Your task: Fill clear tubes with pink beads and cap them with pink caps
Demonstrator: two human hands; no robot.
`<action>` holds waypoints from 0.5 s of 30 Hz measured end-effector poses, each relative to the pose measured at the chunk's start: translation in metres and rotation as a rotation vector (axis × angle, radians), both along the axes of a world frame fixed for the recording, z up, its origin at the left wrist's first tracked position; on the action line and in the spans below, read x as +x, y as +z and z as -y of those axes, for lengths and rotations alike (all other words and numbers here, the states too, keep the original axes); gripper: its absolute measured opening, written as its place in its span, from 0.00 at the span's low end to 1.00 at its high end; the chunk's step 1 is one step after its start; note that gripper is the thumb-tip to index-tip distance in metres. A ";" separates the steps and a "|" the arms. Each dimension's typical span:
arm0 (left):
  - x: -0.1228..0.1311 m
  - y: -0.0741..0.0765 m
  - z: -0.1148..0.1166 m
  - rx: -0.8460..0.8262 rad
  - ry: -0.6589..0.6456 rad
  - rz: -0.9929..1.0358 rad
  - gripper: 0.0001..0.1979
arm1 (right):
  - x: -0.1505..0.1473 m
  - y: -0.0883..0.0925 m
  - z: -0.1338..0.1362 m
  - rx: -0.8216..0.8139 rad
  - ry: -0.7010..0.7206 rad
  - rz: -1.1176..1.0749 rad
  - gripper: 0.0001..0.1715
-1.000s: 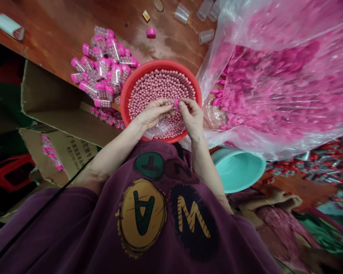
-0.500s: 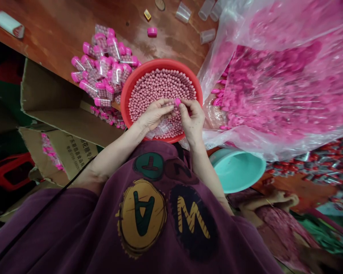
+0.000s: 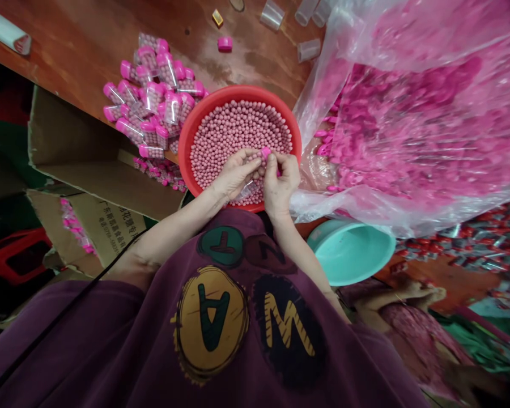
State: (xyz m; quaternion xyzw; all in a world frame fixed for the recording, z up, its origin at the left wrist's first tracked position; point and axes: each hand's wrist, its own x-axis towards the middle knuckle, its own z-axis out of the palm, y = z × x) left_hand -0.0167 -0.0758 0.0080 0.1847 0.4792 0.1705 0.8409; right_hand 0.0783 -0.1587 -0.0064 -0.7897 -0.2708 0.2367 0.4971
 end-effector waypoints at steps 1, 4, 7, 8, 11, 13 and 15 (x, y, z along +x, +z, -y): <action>0.001 0.001 0.001 0.003 0.014 0.004 0.06 | -0.001 0.001 0.001 -0.007 0.017 0.051 0.24; 0.003 0.004 0.002 -0.005 0.045 -0.013 0.07 | 0.000 0.004 0.003 -0.047 0.115 0.110 0.25; 0.001 0.004 -0.001 0.009 0.043 -0.031 0.06 | 0.006 0.008 0.005 -0.050 0.255 0.107 0.23; -0.001 0.004 -0.003 0.018 0.034 -0.028 0.06 | 0.010 0.010 0.007 -0.047 0.306 0.103 0.22; -0.007 0.001 -0.009 0.046 -0.023 -0.014 0.05 | 0.022 0.016 0.012 -0.063 0.474 0.069 0.22; -0.012 0.000 -0.013 0.078 -0.073 -0.019 0.08 | 0.030 0.016 0.015 -0.057 0.503 -0.001 0.23; -0.015 -0.001 -0.016 0.124 -0.122 -0.036 0.10 | 0.034 0.011 0.017 -0.019 0.397 -0.109 0.23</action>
